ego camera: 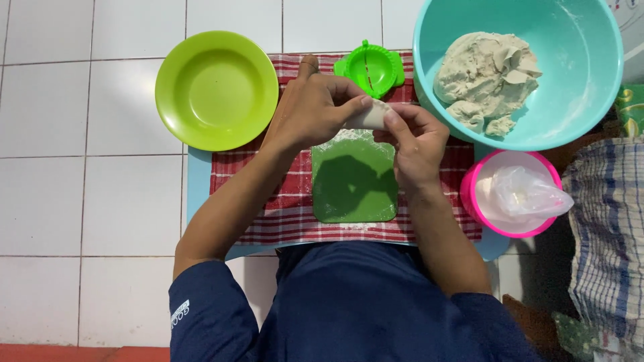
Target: Using a plastic mold to shape dough into specific forms, likely for dumplings or pastries.
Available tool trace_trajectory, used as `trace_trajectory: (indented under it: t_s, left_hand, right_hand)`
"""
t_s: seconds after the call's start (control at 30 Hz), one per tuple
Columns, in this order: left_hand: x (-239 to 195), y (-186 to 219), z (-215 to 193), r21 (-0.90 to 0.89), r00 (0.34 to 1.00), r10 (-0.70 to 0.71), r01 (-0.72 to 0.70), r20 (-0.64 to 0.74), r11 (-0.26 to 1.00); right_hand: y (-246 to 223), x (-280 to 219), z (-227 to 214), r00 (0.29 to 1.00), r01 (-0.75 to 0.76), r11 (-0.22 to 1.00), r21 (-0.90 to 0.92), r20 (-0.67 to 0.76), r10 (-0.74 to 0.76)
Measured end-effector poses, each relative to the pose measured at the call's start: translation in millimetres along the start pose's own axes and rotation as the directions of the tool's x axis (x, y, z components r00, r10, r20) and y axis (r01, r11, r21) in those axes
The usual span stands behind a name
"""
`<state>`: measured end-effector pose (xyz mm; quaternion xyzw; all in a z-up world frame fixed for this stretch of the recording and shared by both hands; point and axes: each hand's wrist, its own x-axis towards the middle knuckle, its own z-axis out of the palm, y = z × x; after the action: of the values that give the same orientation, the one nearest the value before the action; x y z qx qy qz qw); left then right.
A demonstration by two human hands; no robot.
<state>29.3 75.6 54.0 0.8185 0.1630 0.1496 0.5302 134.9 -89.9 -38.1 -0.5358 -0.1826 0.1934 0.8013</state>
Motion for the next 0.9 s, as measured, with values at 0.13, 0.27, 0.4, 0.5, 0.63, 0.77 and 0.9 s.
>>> trace_trajectory:
  t_s: [0.13,0.27,0.4,0.5,0.63,0.77,0.9]
  left_hand:
    - [1.2,-13.7,4.0,-0.207,0.998,-0.029,0.041,0.061,0.978]
    - [-5.7,-8.3,-8.0,-0.398,0.995,-0.026,0.062,0.096,0.915]
    - [3.0,-49.9,-4.9,-0.434,0.998,0.014,0.011,0.053,0.901]
    - [-1.2,-39.8,-18.9,-0.371,0.999,-0.038,0.038,0.008,0.928]
    - [-4.8,-49.0,-39.9,-0.266,0.994,-0.014,-0.015,-0.109,0.964]
    - [-11.1,-57.3,-66.3,-0.28,0.983,-0.004,-0.049,-0.184,0.959]
    - [-16.3,-78.7,-92.6,-0.275,0.968,-0.027,-0.043,-0.249,0.961]
  right_hand:
    - [0.8,3.5,3.4,1.0,-0.007,1.0,0.001,-0.006,0.007]
    - [-2.1,8.5,9.4,0.999,-0.028,0.999,0.02,0.018,0.028]
    - [-19.0,12.0,28.5,0.982,-0.042,0.996,-0.085,0.181,0.057]
    - [-29.0,20.0,45.4,0.971,-0.059,0.96,-0.274,0.208,0.119]
    - [-33.9,32.9,70.7,0.944,-0.054,0.944,-0.326,0.293,0.155]
    - [-33.6,44.7,96.6,0.889,-0.05,0.923,-0.382,0.404,0.216]
    - [-11.8,60.9,121.7,0.848,-0.027,0.912,-0.409,0.474,0.237]
